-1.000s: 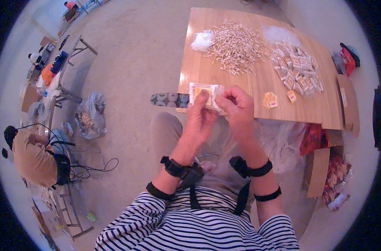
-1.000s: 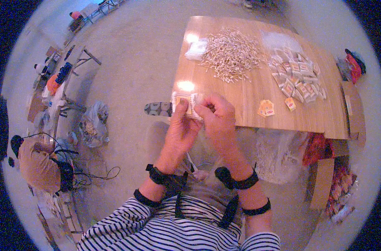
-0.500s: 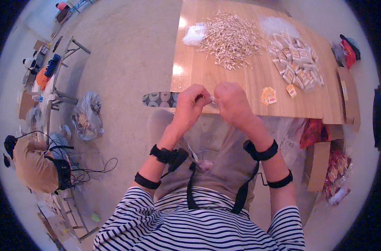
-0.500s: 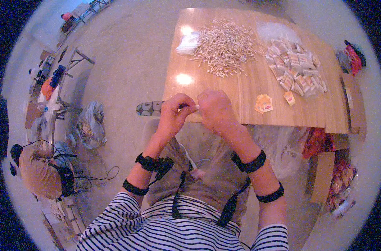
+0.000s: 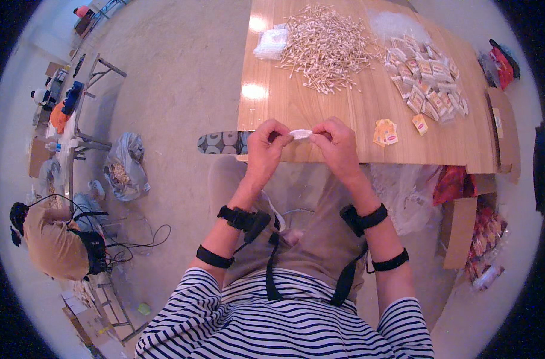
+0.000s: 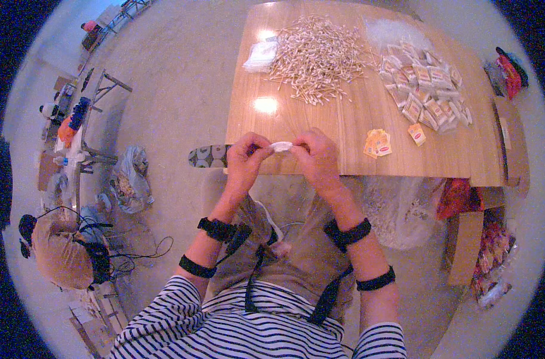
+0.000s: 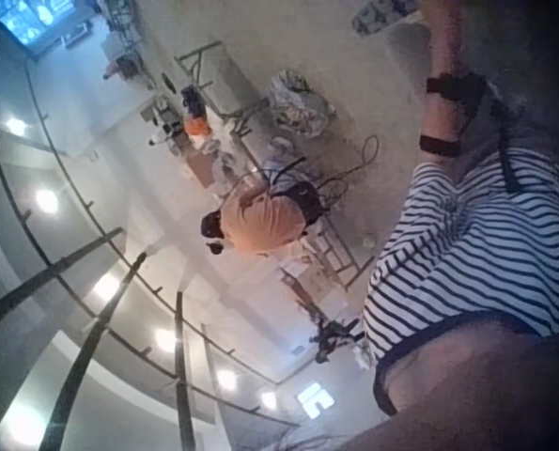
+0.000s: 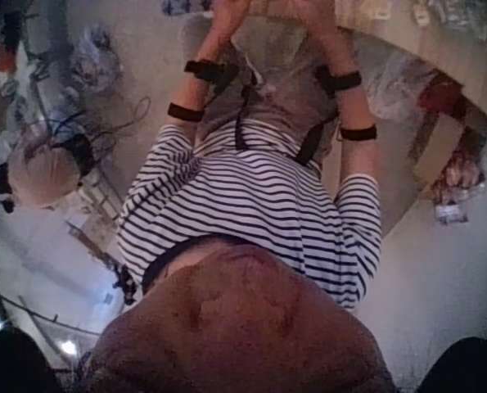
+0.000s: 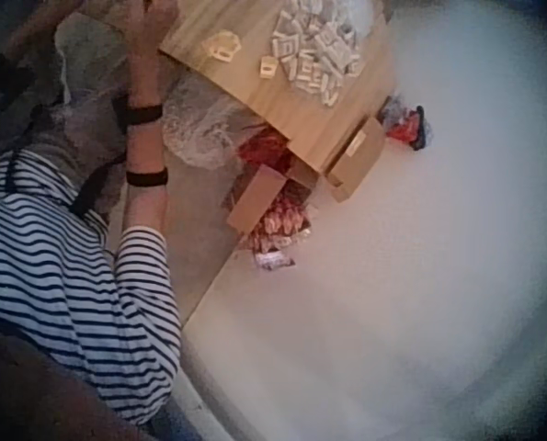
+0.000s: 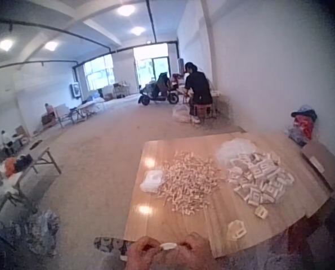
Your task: The person is sorting small wooden sticks (cotton swab shafts) and placing them into a small cardboard box, then closing the box.
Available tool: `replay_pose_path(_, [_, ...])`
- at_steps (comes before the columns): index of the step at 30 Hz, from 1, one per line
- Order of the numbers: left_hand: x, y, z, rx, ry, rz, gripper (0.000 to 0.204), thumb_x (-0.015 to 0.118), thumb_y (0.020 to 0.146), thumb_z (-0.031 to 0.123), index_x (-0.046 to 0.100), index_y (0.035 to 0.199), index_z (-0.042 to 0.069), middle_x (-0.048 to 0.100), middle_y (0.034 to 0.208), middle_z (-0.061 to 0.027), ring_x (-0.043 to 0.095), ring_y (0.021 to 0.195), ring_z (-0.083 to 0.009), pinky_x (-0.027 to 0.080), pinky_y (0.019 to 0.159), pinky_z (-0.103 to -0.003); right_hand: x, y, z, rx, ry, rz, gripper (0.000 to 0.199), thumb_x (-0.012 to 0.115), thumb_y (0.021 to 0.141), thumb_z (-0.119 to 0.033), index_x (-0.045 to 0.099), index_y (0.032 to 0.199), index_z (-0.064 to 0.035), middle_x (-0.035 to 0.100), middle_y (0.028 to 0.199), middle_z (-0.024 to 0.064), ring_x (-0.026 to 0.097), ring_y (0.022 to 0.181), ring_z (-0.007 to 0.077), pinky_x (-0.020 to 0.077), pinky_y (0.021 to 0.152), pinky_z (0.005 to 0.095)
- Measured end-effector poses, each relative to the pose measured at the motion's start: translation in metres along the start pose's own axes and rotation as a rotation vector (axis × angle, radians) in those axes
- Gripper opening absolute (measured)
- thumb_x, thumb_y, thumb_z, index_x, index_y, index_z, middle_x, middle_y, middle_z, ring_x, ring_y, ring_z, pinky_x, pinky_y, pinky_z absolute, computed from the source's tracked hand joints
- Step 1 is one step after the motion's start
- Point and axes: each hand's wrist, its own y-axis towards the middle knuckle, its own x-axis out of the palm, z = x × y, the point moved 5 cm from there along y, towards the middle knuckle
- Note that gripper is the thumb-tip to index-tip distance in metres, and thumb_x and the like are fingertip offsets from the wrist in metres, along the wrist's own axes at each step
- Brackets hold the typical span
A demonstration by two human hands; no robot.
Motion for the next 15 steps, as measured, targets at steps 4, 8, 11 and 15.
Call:
replay_pose_path(4, [-0.001,0.002,0.01,0.038,0.072,0.018,0.005,0.068,0.081,-0.002,0.065,0.084,0.0,0.066,0.079,-0.0022,0.059,0.074,-0.009,0.048,0.068,-0.024,0.004,0.001,-0.007,-0.065,-0.068,0.008,0.008,0.067,0.077,-0.006,0.061,0.08,-0.0007,0.059,0.075,0.0142,0.06,0.069,0.0311,0.047,0.061,0.0408])
replay_pose_path(8, [-0.001,0.003,0.01,0.095,0.11,-0.001,0.006,0.068,0.081,-0.002,0.065,0.086,-0.001,0.066,0.08,-0.0033,0.06,0.074,-0.0095,0.049,0.068,-0.025,0.005,0.0,-0.012,-0.127,-0.146,0.058,0.007,0.064,0.076,-0.005,0.058,0.077,-0.0013,0.059,0.076,0.0165,0.06,0.071,0.0353,0.0461,0.061,0.0443])
replay_pose_path(11, [-0.004,0.003,0.02,0.112,0.142,0.016,0.005,0.067,0.081,-0.003,0.065,0.085,-0.001,0.066,0.08,-0.0039,0.06,0.073,-0.0104,0.049,0.068,-0.026,0.001,0.006,-0.024,-0.136,-0.144,0.087,0.006,0.063,0.076,-0.004,0.058,0.076,-0.0021,0.058,0.076,0.0171,0.06,0.071,0.0357,0.0459,0.061,0.0451])
replay_pose_path(15, [-0.004,0.001,0.014,0.155,0.178,0.022,0.004,0.066,0.081,-0.003,0.063,0.083,0.0,0.063,0.075,-0.0037,0.059,0.07,-0.0115,0.049,0.066,-0.026,0.01,0.005,-0.005,-0.104,-0.249,0.011,0.006,0.065,0.075,-0.004,0.059,0.077,-0.0025,0.059,0.075,0.0162,0.06,0.071,0.035,0.0472,0.063,0.0444])
